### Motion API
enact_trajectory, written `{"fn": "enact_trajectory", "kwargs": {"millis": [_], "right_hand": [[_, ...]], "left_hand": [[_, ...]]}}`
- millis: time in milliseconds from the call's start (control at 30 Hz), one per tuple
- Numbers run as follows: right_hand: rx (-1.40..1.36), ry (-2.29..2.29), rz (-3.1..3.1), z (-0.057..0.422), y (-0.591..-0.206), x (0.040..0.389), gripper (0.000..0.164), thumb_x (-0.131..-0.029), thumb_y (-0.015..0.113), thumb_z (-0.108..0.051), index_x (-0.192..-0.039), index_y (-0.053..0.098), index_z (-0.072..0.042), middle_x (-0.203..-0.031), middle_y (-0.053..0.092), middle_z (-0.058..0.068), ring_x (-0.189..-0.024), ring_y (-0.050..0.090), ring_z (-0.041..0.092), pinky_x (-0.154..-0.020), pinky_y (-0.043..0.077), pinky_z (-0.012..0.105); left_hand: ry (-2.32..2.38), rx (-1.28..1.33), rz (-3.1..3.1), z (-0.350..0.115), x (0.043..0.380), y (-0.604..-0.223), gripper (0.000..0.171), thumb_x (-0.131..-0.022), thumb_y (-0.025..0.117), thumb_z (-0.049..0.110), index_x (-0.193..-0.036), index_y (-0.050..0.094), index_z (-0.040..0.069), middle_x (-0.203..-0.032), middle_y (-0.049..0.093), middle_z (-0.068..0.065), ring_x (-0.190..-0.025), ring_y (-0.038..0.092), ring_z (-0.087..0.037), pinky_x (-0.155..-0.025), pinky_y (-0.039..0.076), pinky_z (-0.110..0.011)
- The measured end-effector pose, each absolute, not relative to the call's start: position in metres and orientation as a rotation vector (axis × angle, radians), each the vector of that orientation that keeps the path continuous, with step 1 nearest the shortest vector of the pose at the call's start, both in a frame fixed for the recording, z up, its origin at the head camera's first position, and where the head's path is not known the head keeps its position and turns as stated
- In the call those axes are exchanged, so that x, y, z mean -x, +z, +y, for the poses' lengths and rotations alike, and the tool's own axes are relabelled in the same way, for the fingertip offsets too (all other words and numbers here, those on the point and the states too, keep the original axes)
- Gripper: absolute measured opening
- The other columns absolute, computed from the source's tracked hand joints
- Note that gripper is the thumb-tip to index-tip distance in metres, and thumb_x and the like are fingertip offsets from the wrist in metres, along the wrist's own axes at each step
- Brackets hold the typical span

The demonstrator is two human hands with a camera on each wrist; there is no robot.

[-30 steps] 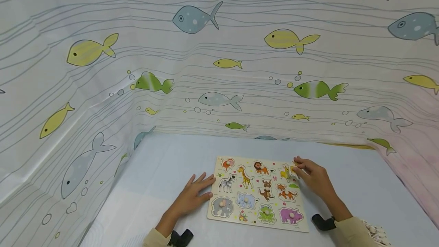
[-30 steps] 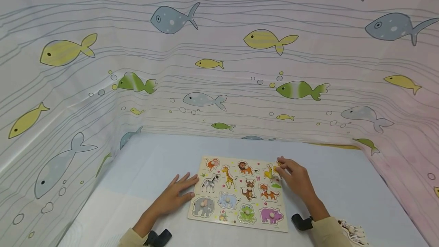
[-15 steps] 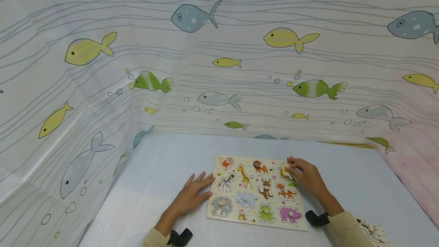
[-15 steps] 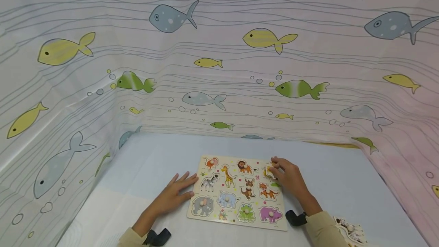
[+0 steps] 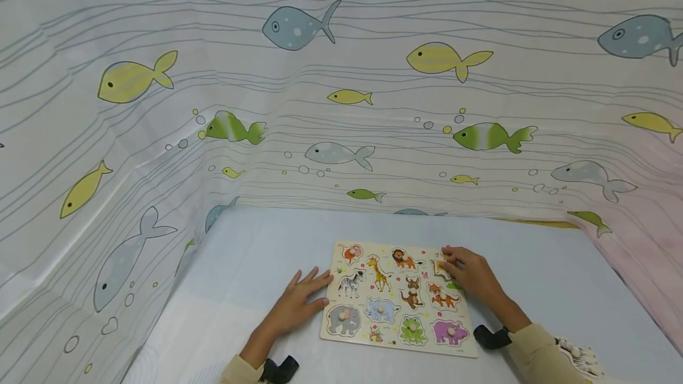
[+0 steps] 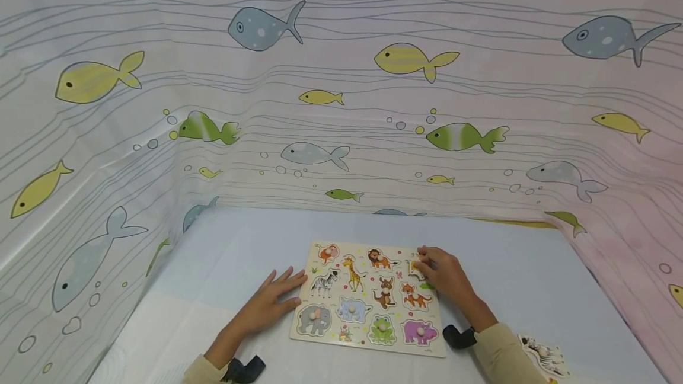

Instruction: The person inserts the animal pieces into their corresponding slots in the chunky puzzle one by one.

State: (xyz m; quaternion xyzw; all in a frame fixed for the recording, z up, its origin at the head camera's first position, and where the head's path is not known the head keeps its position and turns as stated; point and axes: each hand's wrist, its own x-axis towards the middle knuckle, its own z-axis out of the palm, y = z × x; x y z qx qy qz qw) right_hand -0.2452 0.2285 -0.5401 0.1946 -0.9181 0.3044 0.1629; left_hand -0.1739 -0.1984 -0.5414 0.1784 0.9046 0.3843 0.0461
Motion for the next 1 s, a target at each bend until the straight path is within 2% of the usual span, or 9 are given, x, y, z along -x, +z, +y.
{"fn": "enact_trajectory", "kwargs": {"millis": [133,367,600,833,1000], "right_hand": [[-0.569,0.846,-2.641,0.2276,-0.5407,0.2449,0.014,-0.083,0.08,-0.006,-0.09,0.067,-0.006,-0.116,0.072,0.019,-0.115,0.065,0.042,-0.096,0.054,0.056],[-0.615,0.836,-2.641,0.226,-0.5384,0.2443,0.021,-0.083,0.08,-0.007,-0.101,0.069,-0.002,-0.116,0.071,0.018,-0.114,0.065,0.041,-0.096,0.053,0.057],[-0.59,0.845,-2.721,0.2273,-0.5383,0.245,0.013,-0.085,0.078,-0.01,-0.096,0.07,-0.007,-0.117,0.071,0.019,-0.121,0.061,0.043,-0.101,0.05,0.059],[-0.609,0.842,-2.712,0.2274,-0.5394,0.2451,0.028,-0.085,0.078,-0.009,-0.11,0.07,0.0,-0.112,0.072,0.016,-0.12,0.062,0.042,-0.101,0.051,0.059],[-0.607,0.843,-2.715,0.2273,-0.5391,0.2449,0.019,-0.085,0.078,-0.009,-0.102,0.071,-0.003,-0.112,0.072,0.017,-0.121,0.061,0.044,-0.101,0.05,0.06]], "left_hand": [[1.17,-0.55,2.759,-0.1987,0.1744,-0.5408,0.052,-0.094,0.069,0.026,-0.143,0.055,0.015,-0.153,0.048,0.0,-0.151,0.031,-0.03,-0.128,0.004,-0.055],[1.175,-0.532,2.749,-0.1985,0.1745,-0.5396,0.053,-0.094,0.069,0.027,-0.144,0.055,0.016,-0.153,0.048,0.001,-0.151,0.03,-0.029,-0.128,0.003,-0.052],[1.196,-0.538,2.738,-0.1987,0.1738,-0.54,0.052,-0.094,0.069,0.026,-0.143,0.056,0.016,-0.153,0.048,0.0,-0.152,0.03,-0.029,-0.128,0.002,-0.053],[1.186,-0.538,2.748,-0.1986,0.1738,-0.5405,0.052,-0.094,0.069,0.026,-0.143,0.056,0.016,-0.153,0.048,0.001,-0.151,0.031,-0.029,-0.128,0.003,-0.053],[1.177,-0.539,2.756,-0.1984,0.1736,-0.5402,0.052,-0.094,0.069,0.025,-0.143,0.056,0.016,-0.153,0.048,0.001,-0.151,0.031,-0.029,-0.128,0.003,-0.053]]}}
